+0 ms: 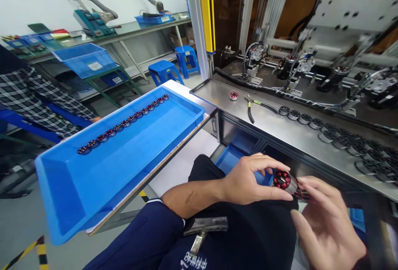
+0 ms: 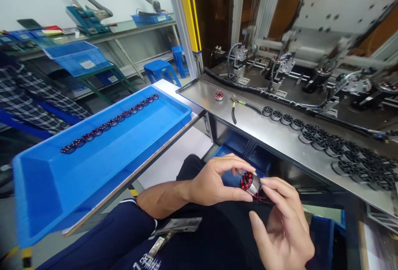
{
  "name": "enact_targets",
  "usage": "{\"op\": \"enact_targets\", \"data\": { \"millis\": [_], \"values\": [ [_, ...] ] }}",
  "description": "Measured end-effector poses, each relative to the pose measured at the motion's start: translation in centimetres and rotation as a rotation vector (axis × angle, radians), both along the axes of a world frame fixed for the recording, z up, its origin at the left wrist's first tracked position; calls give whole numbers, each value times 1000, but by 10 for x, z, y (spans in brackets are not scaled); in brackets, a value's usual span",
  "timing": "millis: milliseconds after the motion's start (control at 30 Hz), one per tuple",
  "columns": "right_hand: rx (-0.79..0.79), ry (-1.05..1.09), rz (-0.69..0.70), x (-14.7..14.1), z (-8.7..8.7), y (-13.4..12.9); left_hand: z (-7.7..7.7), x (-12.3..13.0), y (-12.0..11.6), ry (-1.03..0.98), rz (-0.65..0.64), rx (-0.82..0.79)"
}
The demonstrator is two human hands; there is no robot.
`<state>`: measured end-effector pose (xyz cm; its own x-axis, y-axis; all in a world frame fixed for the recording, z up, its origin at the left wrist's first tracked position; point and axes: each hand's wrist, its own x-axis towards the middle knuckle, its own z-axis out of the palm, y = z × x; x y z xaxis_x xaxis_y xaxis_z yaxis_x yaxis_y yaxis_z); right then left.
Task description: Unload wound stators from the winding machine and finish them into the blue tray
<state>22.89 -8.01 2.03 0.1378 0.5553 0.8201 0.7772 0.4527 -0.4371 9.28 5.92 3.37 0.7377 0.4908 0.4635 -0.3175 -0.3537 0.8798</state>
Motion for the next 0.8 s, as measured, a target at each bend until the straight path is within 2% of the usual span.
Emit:
{"op": "enact_targets", "data": {
  "millis": [133,367,567,800],
  "values": [
    [8,33,3,-2,8,-2,-3,-1,1,-20,3,-13],
    [-20,254,-69,-6,-3,-4,-11,2,-4,-114,-222,-428],
    [-70,312,-80,-5,-5,-12,-13,6,-5,-169,-231,-404],
    [-179,275,-42,4,6,-12,-10,8,-5,-119,-298,-395]
  ]
}}
